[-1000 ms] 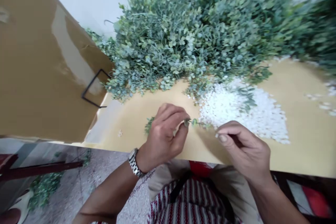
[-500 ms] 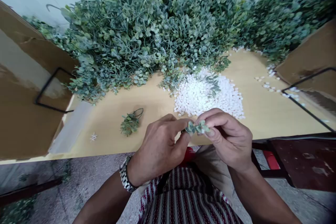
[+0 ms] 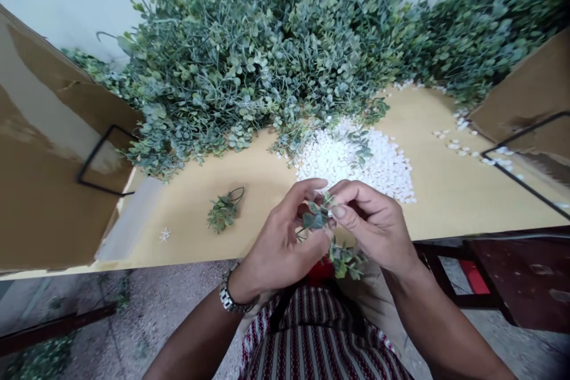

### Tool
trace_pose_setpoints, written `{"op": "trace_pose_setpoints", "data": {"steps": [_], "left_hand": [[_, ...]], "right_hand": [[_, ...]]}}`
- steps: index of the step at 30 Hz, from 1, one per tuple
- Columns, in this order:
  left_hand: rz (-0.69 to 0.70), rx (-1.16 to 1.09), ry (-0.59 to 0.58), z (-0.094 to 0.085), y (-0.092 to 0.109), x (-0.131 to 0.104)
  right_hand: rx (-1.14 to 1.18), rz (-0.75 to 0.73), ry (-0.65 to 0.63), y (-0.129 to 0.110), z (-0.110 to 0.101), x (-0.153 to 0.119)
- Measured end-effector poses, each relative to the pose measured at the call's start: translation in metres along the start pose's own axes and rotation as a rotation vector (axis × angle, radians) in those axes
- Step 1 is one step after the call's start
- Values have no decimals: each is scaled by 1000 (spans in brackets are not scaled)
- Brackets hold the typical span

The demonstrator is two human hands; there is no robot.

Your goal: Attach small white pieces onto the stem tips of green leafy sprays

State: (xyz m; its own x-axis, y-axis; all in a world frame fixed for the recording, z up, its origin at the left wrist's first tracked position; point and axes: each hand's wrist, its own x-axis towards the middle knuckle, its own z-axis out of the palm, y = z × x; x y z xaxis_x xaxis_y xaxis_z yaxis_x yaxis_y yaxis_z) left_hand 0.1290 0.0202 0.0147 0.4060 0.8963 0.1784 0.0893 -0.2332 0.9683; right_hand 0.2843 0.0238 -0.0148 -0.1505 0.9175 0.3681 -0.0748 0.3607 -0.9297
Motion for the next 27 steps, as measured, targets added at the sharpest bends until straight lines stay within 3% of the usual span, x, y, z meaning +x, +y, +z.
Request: {"op": "trace_pose_setpoints", "data": {"steps": [5,9,12,19,27], "left_hand": [[9,-204,228,15,-33,0],[12,-238,363,20,-45,-3],[6,-181,344,21,-44,-5],[158,-48,220,21,-41,-7],[225,107,168,19,-41,-8]], "right_hand": [[11,91,-33,15,2,-7],[53,133,23,24,-1,-12],[179,132,67,30,-5,-13],[481,266,55,34,-4,-16],[499,325,50,37,-7,-22]]}}
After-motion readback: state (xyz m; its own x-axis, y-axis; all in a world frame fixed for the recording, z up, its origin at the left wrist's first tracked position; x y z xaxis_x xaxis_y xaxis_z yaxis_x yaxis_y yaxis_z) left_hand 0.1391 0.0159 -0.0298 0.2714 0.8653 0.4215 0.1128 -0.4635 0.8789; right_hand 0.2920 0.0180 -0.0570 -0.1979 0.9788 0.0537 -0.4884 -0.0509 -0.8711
